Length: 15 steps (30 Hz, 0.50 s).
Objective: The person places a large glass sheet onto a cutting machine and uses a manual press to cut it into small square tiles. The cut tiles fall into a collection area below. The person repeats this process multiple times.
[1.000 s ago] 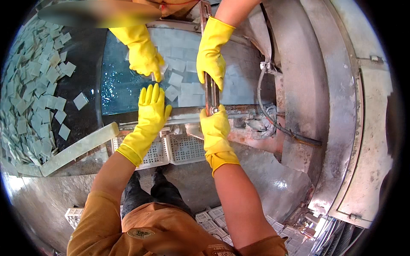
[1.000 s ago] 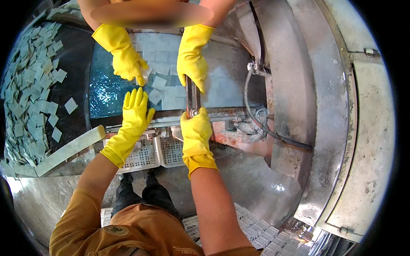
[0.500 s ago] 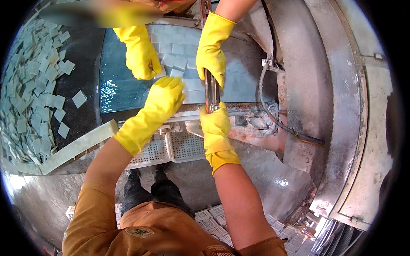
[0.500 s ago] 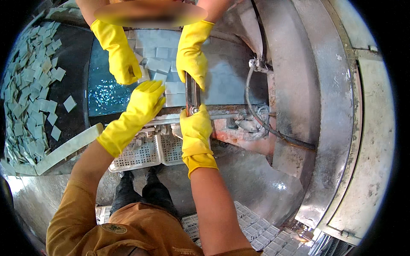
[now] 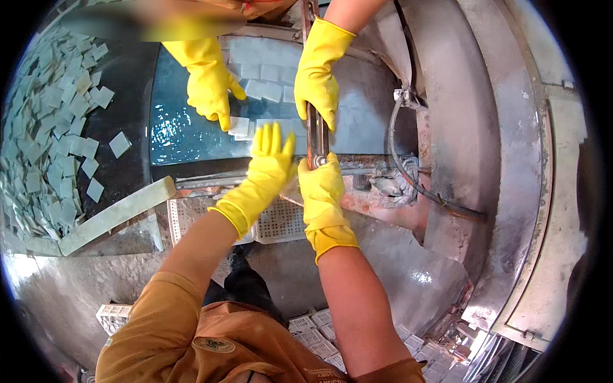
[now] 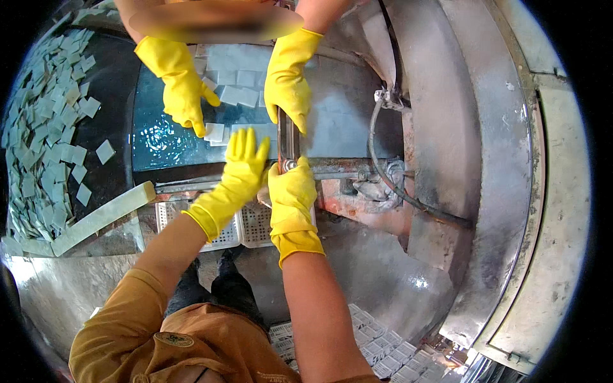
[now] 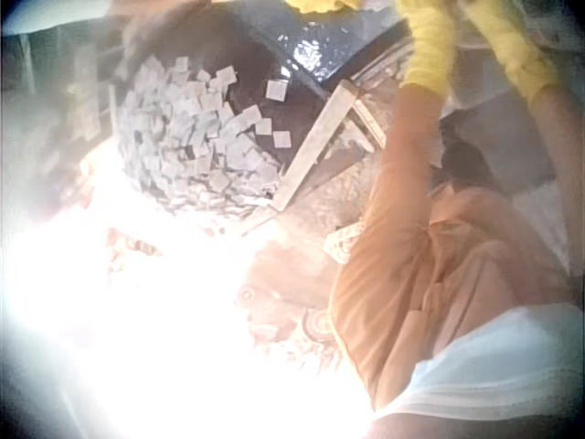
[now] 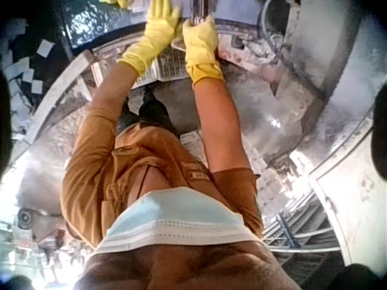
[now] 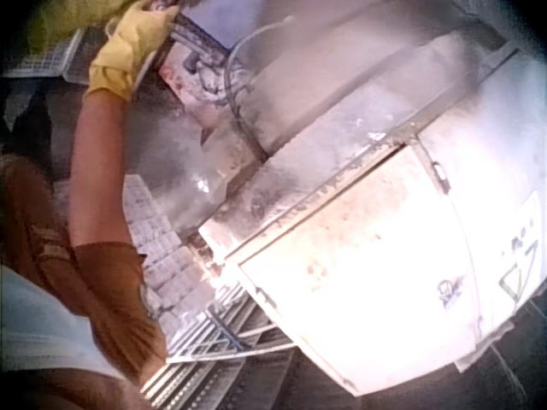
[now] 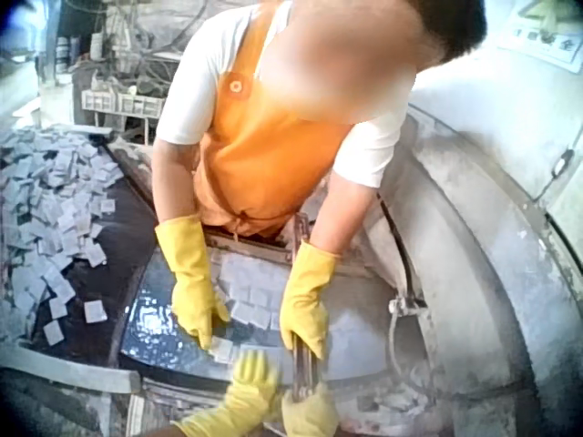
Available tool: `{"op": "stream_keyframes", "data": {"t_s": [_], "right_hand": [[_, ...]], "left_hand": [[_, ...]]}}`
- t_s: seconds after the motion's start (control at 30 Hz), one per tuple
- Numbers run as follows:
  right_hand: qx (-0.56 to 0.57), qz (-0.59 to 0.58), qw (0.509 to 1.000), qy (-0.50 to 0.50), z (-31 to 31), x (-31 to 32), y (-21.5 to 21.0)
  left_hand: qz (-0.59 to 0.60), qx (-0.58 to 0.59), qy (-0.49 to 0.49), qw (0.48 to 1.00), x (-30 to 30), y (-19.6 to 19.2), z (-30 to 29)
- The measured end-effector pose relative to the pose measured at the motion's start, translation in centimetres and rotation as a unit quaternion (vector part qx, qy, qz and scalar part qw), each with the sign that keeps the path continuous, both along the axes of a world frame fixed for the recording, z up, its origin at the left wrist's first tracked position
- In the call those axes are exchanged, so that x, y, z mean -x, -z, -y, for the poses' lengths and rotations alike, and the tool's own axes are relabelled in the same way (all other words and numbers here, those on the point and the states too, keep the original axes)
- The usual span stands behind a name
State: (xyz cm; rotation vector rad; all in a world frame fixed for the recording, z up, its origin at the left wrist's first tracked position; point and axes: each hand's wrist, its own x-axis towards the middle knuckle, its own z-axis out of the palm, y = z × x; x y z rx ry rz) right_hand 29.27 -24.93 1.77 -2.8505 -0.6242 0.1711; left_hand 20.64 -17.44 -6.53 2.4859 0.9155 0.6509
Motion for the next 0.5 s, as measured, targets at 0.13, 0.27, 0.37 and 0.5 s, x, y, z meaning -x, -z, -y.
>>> {"op": "stream_keyframes", "data": {"t_s": [0.13,0.27,0.37,0.5], "right_hand": [[-0.009,-0.055,0.998,-0.004,-0.2,0.1,-1.0],[-0.015,-0.087,0.996,-0.015,-0.4,0.3,-1.9],[-0.04,-0.057,0.997,-0.026,1.0,-0.9,0.5],[-0.008,-0.031,0.999,-0.024,0.2,-0.6,0.3]], "left_hand": [[0.053,-0.031,0.016,0.998,0.1,1.6,4.4],[0.062,-0.045,0.133,0.988,3.7,2.3,3.3],[0.082,0.009,0.181,0.98,8.3,-0.1,4.5],[0.073,0.081,0.136,0.985,16.7,-3.8,4.7]]}}
